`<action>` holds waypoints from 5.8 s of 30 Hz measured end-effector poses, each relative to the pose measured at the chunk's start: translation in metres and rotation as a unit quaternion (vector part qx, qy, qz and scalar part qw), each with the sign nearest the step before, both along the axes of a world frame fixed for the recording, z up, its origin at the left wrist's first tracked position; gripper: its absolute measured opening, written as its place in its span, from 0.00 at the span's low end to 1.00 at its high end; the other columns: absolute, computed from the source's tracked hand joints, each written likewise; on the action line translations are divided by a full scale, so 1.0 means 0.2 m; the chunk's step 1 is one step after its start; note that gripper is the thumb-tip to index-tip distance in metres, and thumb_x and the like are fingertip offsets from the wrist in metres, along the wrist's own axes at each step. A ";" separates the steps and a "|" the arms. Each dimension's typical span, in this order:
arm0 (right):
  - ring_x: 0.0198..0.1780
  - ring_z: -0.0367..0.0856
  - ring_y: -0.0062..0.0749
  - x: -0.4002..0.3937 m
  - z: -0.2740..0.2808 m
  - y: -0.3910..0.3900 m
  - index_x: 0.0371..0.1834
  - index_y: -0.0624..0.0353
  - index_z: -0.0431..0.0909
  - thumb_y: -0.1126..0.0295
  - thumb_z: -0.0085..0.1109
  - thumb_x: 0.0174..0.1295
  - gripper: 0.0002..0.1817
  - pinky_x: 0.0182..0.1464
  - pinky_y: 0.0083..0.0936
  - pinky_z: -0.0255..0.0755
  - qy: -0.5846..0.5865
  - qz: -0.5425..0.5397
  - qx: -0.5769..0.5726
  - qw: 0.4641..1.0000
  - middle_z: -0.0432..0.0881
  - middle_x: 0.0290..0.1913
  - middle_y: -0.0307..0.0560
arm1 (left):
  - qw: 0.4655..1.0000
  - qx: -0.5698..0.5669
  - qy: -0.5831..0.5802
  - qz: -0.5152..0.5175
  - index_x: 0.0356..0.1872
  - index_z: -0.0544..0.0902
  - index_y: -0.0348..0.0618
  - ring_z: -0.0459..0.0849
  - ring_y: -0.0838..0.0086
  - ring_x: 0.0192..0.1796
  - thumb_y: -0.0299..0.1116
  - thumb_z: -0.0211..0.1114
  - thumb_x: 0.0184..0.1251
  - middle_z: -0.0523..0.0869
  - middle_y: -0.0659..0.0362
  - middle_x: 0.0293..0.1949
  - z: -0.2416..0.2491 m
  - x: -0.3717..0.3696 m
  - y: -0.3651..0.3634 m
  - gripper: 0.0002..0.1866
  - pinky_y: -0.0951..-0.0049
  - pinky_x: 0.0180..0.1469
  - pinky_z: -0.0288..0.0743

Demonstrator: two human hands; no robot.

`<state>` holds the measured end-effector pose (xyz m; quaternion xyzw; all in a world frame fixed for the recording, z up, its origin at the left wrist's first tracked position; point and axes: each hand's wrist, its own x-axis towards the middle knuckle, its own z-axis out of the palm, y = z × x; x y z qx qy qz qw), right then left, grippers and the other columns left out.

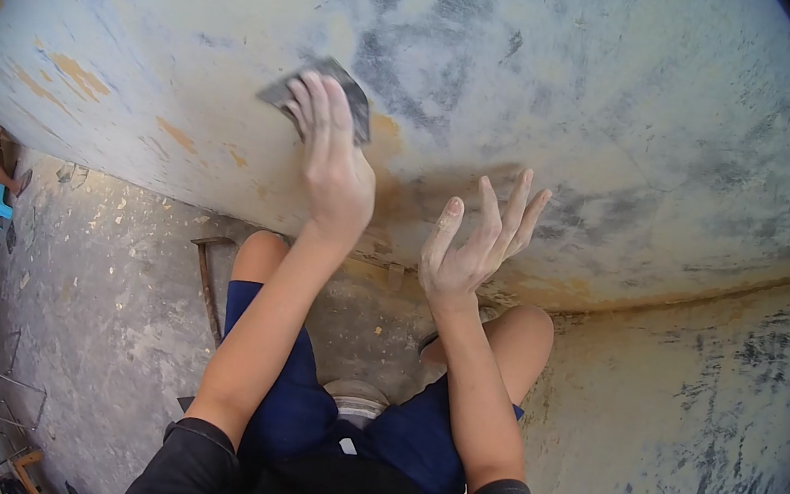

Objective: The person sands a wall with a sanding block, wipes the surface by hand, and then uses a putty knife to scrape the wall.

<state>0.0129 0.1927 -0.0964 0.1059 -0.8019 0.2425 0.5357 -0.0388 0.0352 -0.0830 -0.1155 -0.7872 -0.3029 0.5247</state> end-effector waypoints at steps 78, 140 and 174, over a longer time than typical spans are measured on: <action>0.90 0.40 0.58 -0.10 -0.03 0.00 0.83 0.64 0.65 0.64 0.56 0.79 0.32 0.86 0.57 0.27 -0.029 -0.046 0.051 0.997 0.54 0.87 0.64 | 1.000 -0.014 -0.022 -0.006 0.79 0.63 0.21 0.54 0.35 0.85 0.08 0.51 0.66 0.60 0.30 0.82 0.06 0.05 0.01 0.36 0.37 0.83 0.51; 0.90 0.41 0.57 -0.09 -0.04 0.02 0.83 0.61 0.66 0.66 0.56 0.78 0.31 0.86 0.57 0.30 -0.047 -0.038 0.061 0.996 0.54 0.87 0.64 | 1.000 -0.008 -0.029 -0.008 0.79 0.62 0.20 0.55 0.34 0.84 0.10 0.51 0.67 0.60 0.30 0.81 0.07 0.05 0.05 0.35 0.38 0.83 0.52; 0.90 0.43 0.58 -0.10 -0.06 -0.01 0.82 0.60 0.67 0.66 0.56 0.78 0.30 0.86 0.58 0.32 -0.040 -0.042 0.058 0.997 0.55 0.87 0.63 | 0.999 -0.040 -0.033 -0.016 0.76 0.66 0.19 0.57 0.33 0.83 0.11 0.50 0.71 0.63 0.29 0.80 -0.04 0.07 0.01 0.31 0.40 0.82 0.60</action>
